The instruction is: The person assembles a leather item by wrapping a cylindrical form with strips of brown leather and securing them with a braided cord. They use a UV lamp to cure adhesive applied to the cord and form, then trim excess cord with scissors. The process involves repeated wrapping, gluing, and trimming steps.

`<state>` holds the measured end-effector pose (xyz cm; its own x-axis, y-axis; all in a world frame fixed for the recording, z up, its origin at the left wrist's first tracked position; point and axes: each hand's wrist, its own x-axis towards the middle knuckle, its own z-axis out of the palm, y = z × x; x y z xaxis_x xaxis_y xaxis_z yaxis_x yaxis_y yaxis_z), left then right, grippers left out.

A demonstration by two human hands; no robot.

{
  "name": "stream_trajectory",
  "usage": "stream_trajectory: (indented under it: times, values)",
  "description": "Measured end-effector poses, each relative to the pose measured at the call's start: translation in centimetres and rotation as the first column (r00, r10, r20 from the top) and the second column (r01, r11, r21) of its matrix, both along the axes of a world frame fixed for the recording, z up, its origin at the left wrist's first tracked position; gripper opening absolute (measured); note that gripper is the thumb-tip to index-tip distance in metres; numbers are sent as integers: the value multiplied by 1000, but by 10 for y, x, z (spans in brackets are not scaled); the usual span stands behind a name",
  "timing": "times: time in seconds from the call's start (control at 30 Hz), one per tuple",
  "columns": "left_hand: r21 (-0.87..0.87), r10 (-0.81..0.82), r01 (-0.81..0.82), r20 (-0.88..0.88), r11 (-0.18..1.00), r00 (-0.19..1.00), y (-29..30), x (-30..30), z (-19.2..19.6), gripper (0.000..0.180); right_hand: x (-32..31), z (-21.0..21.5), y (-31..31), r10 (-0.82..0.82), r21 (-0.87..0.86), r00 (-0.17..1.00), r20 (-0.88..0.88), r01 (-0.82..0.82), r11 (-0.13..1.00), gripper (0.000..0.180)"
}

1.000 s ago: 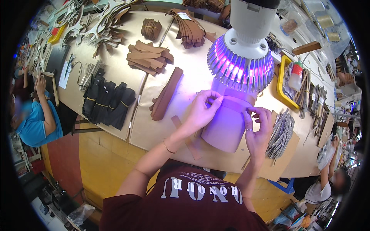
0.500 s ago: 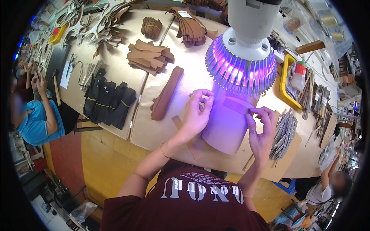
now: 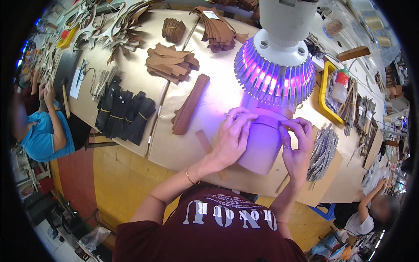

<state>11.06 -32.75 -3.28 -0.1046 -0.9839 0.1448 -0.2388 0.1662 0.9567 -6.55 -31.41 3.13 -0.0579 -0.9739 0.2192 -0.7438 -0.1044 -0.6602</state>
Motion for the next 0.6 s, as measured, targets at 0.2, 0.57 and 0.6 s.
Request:
stream_trajectory:
  times: [0.2, 0.57, 0.6]
  values:
    - [-79, 121, -96, 443, 992, 888, 22, 56, -10, 27, -5, -1, 11, -170, -106, 983, 70, 177, 978, 21]
    - [-325, 344, -120, 828, 938, 443, 59, 91, -37, 23, 16, 10, 28, -73, -34, 981, 178, 81, 996, 12]
    - [-366, 375, -114, 803, 924, 463, 59, 90, -39, 21, 19, 11, 29, -61, -28, 984, 167, 66, 997, 12]
